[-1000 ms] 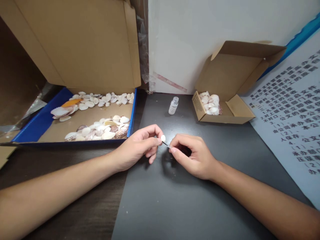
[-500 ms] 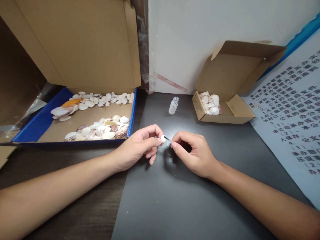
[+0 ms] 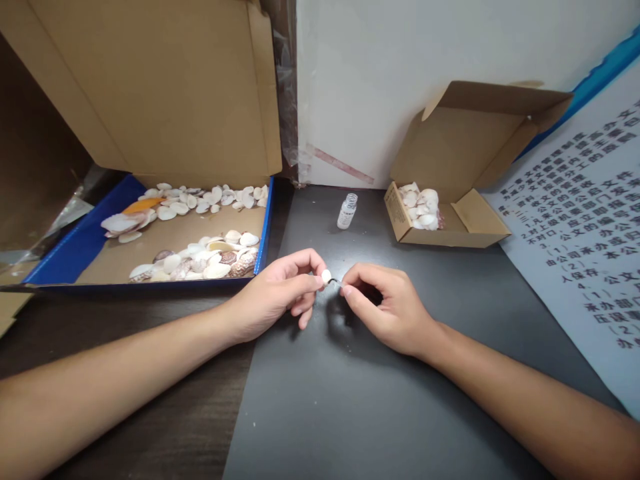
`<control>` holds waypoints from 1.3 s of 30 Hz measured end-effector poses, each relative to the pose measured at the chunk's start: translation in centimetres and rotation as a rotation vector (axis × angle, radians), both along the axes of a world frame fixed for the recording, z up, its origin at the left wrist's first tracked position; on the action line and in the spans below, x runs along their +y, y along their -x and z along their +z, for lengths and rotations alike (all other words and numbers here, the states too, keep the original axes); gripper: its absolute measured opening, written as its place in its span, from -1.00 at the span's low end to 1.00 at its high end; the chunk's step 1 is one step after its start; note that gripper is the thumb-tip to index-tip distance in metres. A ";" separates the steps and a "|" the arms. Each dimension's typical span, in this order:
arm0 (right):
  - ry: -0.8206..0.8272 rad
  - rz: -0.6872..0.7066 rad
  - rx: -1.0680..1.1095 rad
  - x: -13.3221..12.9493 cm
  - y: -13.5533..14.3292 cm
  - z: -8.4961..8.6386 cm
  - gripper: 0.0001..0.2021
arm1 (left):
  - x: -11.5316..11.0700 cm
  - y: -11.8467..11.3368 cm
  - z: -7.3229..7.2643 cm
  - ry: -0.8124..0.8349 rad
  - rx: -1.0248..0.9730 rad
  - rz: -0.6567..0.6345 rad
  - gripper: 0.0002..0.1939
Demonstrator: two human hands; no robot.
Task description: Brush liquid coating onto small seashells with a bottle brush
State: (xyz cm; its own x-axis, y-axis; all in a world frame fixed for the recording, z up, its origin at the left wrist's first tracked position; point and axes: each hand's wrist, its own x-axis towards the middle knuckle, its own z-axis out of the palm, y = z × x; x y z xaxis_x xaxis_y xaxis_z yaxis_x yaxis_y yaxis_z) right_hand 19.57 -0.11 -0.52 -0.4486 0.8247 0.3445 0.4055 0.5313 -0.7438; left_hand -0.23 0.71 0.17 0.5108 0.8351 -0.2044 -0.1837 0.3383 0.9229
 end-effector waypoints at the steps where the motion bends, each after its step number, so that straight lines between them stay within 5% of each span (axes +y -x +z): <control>1: -0.002 0.006 0.000 0.0 0.0 0.0 -0.84 | 0.0 0.0 0.0 0.000 0.002 0.001 -0.87; 39: 0.021 -0.017 0.029 0.0 0.0 0.1 -0.85 | 0.2 0.1 -0.1 -0.011 -0.003 -0.008 -0.88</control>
